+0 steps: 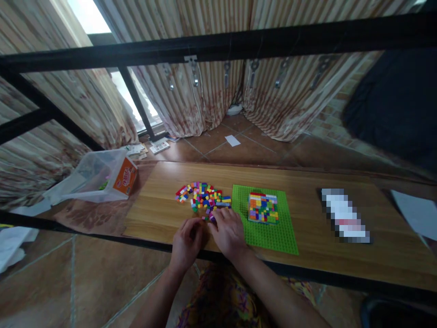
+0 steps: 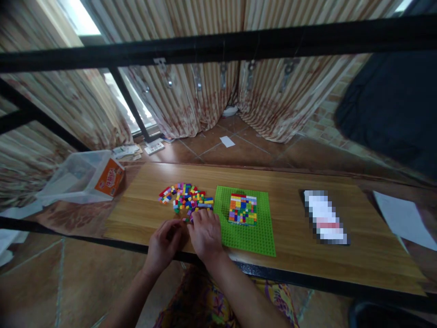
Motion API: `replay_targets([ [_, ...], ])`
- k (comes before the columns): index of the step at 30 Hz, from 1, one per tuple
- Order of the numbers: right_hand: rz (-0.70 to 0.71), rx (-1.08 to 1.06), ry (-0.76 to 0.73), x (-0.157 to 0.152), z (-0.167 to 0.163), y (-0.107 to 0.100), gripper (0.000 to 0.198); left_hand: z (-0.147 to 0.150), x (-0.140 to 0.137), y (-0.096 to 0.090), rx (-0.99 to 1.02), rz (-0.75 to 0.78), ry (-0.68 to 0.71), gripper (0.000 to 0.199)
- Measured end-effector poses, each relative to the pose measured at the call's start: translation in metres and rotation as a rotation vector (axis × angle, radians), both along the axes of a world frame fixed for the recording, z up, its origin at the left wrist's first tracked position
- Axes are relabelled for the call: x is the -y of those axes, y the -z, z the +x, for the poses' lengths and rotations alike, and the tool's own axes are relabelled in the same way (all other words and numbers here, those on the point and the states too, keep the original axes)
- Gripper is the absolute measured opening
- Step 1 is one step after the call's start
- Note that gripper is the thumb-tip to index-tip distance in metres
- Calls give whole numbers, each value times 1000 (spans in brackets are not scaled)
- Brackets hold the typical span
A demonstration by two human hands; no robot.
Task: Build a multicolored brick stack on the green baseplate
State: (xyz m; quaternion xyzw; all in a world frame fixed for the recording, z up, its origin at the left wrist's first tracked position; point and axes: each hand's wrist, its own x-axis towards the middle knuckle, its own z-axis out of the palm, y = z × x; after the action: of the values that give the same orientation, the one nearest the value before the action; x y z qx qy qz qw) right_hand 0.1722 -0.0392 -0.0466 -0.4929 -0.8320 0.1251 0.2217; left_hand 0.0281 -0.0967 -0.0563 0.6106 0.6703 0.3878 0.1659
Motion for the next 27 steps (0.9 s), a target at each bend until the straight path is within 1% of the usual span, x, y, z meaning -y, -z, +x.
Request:
replay_targets([
  [3,6,53,16,-2,-3,0,7,-1,0,1,-2,-4,8,17],
  [6,-11,16,15,-3,-1,-1,4,-2,-1,0,-16,-1,12,17],
  [8,-24,-93,2,-2,2,-2,5,-2,-1,0,-30,-1,12,18],
  [10,-45,-255,-9,3,7,-6,7,-2,-2,0,-39,-2,9,19],
  [12,-88,-419,16,10,16,-12,8,-3,-2,1,-45,2,1,19],
  [14,-152,-552,79,17,31,-18,8,-3,-3,3,-61,11,-3,19],
  [16,-209,-652,145,22,53,-23,9,-3,-3,4,-84,25,-5,19],
  [19,-232,-741,273,19,93,-22,12,-4,-4,4,-109,47,-6,19],
  [22,-228,-835,452,4,132,-13,20,-4,-5,7,-130,51,-9,19],
  [24,-258,-930,495,-10,149,-6,24,-5,-5,9,-141,45,-15,18],
  [27,-282,-1031,519,-27,158,3,27,-6,-6,12,-161,45,-18,19],
])
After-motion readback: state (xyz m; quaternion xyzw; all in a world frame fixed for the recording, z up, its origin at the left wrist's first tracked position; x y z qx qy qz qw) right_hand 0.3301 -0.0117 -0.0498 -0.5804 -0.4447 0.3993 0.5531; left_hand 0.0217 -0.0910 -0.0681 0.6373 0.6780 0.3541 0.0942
